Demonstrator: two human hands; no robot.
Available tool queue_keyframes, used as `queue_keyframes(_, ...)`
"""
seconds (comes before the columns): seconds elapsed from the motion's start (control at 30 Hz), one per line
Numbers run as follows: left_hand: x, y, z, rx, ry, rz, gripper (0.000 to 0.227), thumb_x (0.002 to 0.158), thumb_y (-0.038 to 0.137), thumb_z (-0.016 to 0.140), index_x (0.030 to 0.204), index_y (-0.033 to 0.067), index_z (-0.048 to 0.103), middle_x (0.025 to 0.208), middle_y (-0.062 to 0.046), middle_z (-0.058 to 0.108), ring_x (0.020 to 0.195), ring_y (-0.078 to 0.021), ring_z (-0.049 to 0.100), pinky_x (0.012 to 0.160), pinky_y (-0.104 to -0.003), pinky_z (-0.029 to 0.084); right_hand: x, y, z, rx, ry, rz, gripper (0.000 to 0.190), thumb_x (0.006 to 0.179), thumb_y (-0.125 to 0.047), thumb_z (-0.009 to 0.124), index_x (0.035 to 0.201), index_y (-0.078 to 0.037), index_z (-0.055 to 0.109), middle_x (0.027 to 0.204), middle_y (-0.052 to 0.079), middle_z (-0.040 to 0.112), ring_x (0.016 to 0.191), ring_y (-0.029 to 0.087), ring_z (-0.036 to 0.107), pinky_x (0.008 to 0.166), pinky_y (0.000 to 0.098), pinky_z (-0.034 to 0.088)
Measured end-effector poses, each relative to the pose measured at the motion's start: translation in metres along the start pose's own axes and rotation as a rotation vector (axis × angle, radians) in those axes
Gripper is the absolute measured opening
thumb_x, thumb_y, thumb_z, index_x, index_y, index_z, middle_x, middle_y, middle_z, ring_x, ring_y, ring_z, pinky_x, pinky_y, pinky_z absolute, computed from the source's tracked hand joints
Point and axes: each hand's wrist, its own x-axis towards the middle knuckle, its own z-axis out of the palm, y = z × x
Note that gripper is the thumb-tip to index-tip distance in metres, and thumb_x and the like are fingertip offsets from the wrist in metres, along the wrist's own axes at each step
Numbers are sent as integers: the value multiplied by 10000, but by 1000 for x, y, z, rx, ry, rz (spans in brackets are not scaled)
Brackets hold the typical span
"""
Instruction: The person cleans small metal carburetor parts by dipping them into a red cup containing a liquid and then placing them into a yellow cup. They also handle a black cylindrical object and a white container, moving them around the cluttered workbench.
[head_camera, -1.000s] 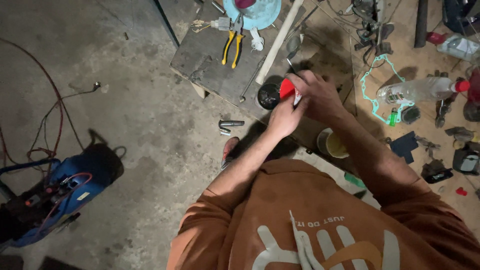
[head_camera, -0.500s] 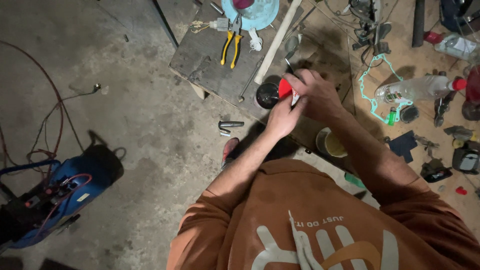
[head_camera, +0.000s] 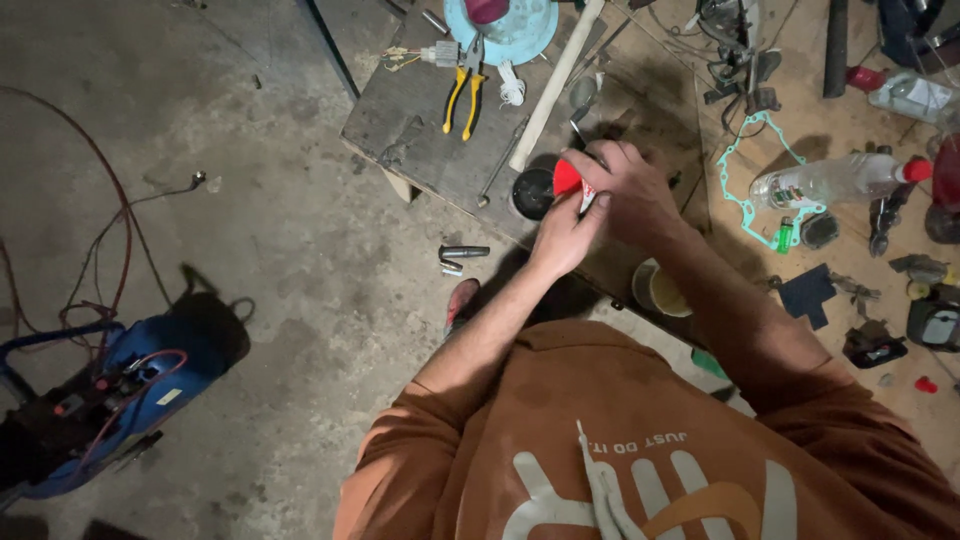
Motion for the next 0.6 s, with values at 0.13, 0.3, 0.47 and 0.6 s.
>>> queue_keyframes(0.13, 2, 10, -11, -47, -22, 58, 555, 1041, 520, 486, 1278, 49, 659, 1153, -210, 732, 1132, -389, 690, 968, -438, 518, -2, 3, 8, 187, 15, 13, 583, 877, -201, 644, 1457, -205, 581, 1322, 139, 596, 1196, 375, 550, 918, 497, 491)
queue_keyframes(0.3, 14, 8, -22, 64, -197, -43, 628, 1000, 601, 471, 1121, 39, 725, 968, -173, 759, 964, -358, 737, 838, -429, 558, -5, -5, 4, 147, 79, -23, 644, 806, -327, 719, 1428, -208, 600, 1313, 119, 591, 1211, 346, 556, 948, 521, 453)
queue_keyframes(0.47, 30, 4, -23, 61, -322, -171, 689, 979, 641, 483, 1062, 1, 725, 911, -185, 775, 894, -329, 766, 787, -406, 585, -5, -15, -5, 94, 122, -54, 719, 717, -406, 779, 1389, -210, 613, 1269, 107, 588, 1178, 334, 550, 970, 548, 410)
queue_keyframes(0.6, 32, 16, -19, 46, -257, -55, 712, 944, 657, 503, 1126, 0, 708, 956, -170, 772, 917, -311, 759, 805, -396, 578, -11, -9, 9, 178, 102, 85, 689, 791, -284, 759, 1456, -186, 608, 1274, 98, 596, 1164, 354, 550, 981, 524, 433)
